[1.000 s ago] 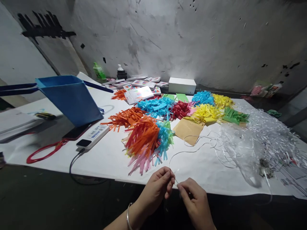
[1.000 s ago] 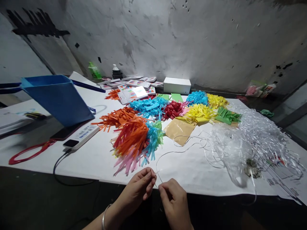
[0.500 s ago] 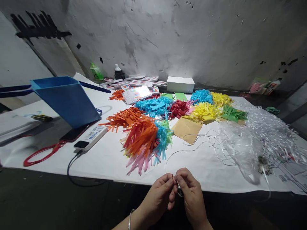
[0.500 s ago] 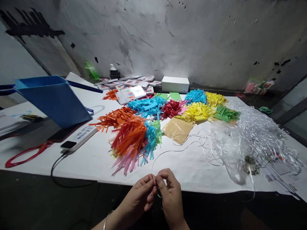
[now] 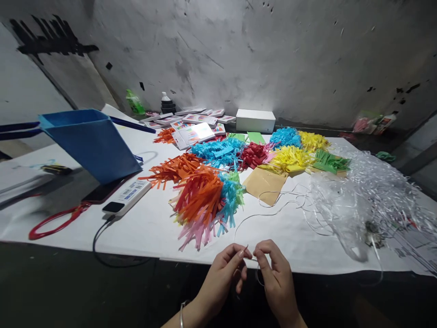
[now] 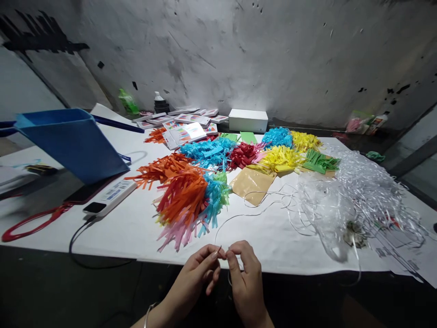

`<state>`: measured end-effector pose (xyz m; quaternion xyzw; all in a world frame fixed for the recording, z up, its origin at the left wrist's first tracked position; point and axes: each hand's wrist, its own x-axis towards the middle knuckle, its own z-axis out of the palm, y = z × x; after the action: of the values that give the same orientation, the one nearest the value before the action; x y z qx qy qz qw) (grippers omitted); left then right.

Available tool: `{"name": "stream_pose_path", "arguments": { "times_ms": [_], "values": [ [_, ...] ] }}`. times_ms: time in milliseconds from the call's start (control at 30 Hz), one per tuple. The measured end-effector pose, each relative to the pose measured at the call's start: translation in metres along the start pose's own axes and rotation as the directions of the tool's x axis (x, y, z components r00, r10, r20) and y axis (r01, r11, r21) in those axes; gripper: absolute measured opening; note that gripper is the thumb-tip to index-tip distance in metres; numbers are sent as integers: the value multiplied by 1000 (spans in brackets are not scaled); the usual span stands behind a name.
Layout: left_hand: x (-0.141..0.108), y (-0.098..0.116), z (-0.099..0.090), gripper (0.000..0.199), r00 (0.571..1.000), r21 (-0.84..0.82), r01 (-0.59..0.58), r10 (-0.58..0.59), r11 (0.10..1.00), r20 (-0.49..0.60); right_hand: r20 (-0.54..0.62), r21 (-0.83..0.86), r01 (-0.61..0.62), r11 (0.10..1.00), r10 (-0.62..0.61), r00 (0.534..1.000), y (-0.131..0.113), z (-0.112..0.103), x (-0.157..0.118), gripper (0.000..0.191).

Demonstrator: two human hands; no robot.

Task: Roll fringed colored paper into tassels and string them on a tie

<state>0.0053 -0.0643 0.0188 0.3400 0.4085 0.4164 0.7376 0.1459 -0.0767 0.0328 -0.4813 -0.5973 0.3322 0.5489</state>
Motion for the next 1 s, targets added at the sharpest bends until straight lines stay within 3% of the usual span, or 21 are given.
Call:
{"name": "stream_pose_path", "arguments": {
  "times_ms": [100,167,300,467,700,833,900,1000],
  "values": [
    [-4,8,-3,40,1000,41,6,-5,999,-23,64,-167,116,979,-107,992,-2,-7,1,22],
    [-6,11,-3,40,1000,60,26,-26,998,3,91,-171,142,975,-128,988,-2,-8,0,21],
    [-9,16,-3,42,999,175,26,-32,984,34,22,-125,146,981,-144,989,-1,-8,1,14],
    [-11,22,-6,43,998,282,-29,13,959,59,102,-129,144,981,-131,986,-4,-9,6,15],
    [-12,14,-7,43,998,257,-63,67,964,-8,-19,-53,-9,999,8,1000,3,-6,5,21],
    [-4,10,-4,44,989,196,-58,83,979,-119,-147,-45,60,997,-66,987,7,-8,5,12],
    [-1,7,2,41,989,97,-52,65,994,-136,-65,-111,145,983,-153,986,3,-7,5,10],
    [0,-1,15,40,996,-61,-44,39,997,-78,158,-259,287,922,-252,955,-6,-3,8,16]
  ]
}}
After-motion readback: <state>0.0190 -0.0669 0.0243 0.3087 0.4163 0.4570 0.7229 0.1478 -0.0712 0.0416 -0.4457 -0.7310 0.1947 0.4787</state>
